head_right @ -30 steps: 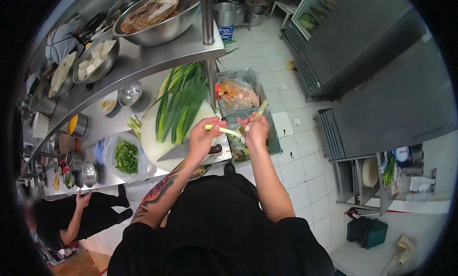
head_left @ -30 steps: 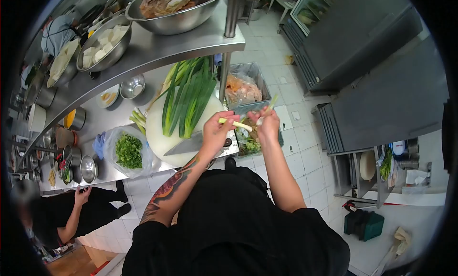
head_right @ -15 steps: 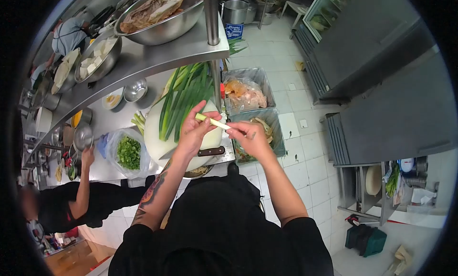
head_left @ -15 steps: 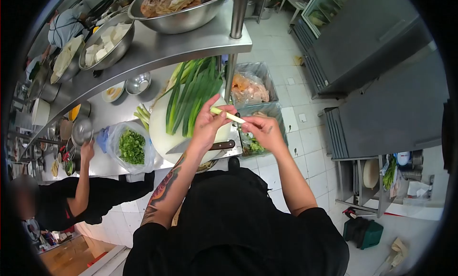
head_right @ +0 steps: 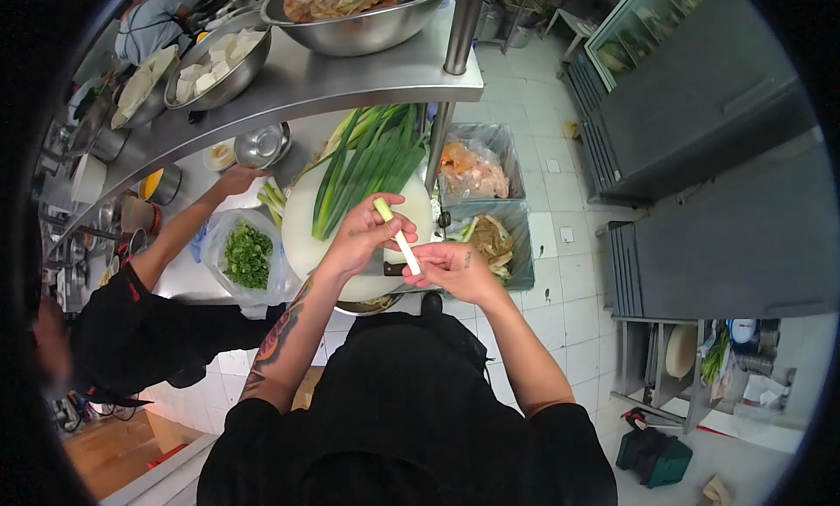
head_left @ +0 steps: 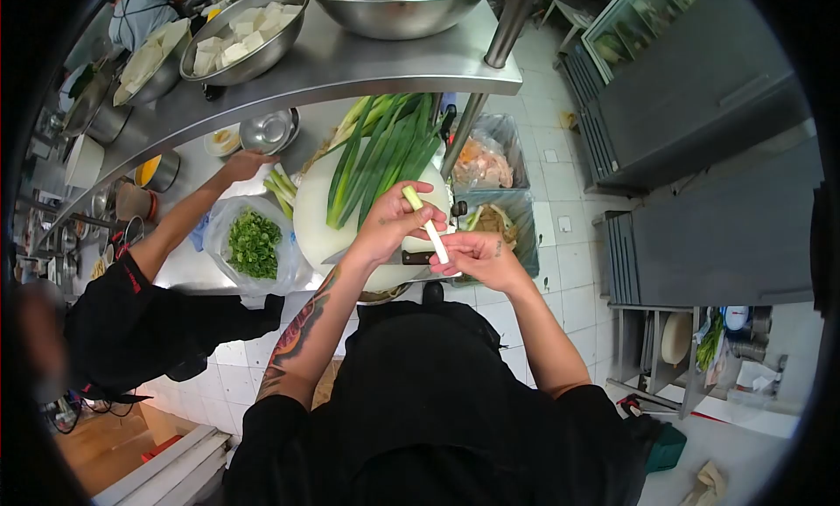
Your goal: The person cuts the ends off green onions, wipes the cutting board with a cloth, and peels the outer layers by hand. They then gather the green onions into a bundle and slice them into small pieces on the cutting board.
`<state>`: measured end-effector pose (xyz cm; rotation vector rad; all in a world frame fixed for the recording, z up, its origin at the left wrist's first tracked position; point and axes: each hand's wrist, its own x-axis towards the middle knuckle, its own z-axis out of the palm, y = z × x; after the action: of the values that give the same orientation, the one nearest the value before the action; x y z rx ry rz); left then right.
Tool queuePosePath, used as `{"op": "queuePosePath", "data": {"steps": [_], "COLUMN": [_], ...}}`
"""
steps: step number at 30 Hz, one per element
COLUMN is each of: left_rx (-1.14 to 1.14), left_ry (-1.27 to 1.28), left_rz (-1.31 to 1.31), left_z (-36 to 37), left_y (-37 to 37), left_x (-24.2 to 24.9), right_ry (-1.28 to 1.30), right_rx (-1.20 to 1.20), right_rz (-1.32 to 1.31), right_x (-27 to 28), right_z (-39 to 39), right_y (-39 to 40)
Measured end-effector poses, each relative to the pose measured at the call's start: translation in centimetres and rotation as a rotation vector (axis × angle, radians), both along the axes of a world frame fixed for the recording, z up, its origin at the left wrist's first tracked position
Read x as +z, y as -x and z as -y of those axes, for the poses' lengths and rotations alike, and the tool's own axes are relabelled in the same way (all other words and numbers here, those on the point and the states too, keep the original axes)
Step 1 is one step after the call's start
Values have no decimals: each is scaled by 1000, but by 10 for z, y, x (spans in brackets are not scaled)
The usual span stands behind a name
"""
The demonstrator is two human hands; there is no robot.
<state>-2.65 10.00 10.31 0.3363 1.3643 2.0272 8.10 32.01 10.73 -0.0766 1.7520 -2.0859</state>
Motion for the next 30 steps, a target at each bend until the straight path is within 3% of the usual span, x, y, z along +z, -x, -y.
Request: {"op": "queuePosePath", "data": {"steps": [3,9,11,13,15,17,19,22,24,27,29,30], "left_rx": [-35,-165,-125,-122,-74,14,149,499,811,958,1006,1048], "left_ry": [-10,-468,-566,-643,-600,-478,-290,121,146,54,142,226], "left_rz": [-21,214,277,291,288,276,267,251,259,284,275,269], "left_z": [9,12,10,14,25,48,78,126,156,189,213,219], "left_y": [-1,-13,-22,-28,-33,-36,-34,-20,-5,31,70,85], "left_x": [-2,-23,-34,-46,-42,-31,-32,-52,-66,-96,-117,-124], "right_ry": [56,428,69,-8,-8,88,-403,-462,-531,-576,-777,-775], "right_rx": [13,115,179,206,206,56,-357,-415,-469,-450,-278,-277], "right_rz": [90,282,179,196,154,239,85,91,111,54,-297,-299], "right_x": [2,-41,-39,-34,-33,-47,-94,-107,-115,-121,-107,-100], "right_z": [4,17,12,-5,-38,-82,-112,-122,-128,-109,-82,-73], "right_y": [-1,-6,-10,-13,-16,-17,-16,-24,-31,-30,-23,-19]}}
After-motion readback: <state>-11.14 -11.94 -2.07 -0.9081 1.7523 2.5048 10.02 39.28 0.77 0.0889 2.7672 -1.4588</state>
